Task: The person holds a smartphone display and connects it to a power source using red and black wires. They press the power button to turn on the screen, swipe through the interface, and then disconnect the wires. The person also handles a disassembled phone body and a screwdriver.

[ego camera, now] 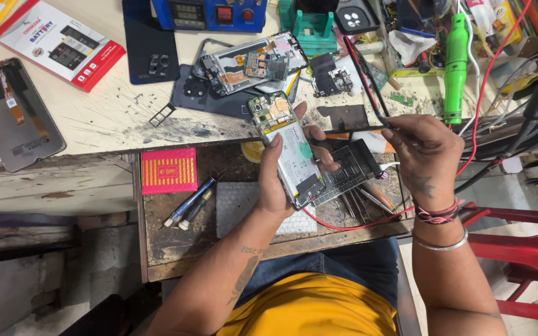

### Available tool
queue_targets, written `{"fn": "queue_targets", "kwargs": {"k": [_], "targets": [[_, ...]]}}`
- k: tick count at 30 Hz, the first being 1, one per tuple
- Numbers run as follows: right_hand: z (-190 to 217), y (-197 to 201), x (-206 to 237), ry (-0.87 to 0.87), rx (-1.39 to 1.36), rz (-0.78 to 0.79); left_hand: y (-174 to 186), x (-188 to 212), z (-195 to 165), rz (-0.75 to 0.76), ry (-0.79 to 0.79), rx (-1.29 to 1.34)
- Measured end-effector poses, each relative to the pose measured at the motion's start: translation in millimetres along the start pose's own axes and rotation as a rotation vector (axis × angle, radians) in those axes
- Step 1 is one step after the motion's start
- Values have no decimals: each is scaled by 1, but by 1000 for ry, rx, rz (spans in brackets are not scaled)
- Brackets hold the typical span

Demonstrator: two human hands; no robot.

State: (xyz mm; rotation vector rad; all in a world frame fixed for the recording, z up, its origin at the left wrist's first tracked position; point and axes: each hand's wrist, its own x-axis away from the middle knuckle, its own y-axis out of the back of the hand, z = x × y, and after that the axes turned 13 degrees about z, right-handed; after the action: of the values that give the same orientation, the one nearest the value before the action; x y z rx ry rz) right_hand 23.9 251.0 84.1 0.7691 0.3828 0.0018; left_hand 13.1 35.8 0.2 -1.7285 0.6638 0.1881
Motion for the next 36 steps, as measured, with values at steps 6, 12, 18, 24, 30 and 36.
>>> {"fn": "queue_targets", "kwargs": {"k": [6, 12, 18, 24, 30, 36], "targets": [[15, 6, 6, 82, 366, 51, 1, 1, 3, 8, -3, -16], [21, 7, 3, 113, 596, 140, 2, -1, 4, 11, -14, -11], [30, 7, -15, 75, 600, 221, 3, 1, 4, 14, -20, -7], [37, -15, -72, 398, 751, 247, 3, 1, 4, 15, -24, 8], [34, -35, -116, 486, 1134, 398, 4, 1, 4, 6, -24, 30], [26, -32, -122, 634, 1286, 460, 5, 1, 8, 9, -31, 41]]}}
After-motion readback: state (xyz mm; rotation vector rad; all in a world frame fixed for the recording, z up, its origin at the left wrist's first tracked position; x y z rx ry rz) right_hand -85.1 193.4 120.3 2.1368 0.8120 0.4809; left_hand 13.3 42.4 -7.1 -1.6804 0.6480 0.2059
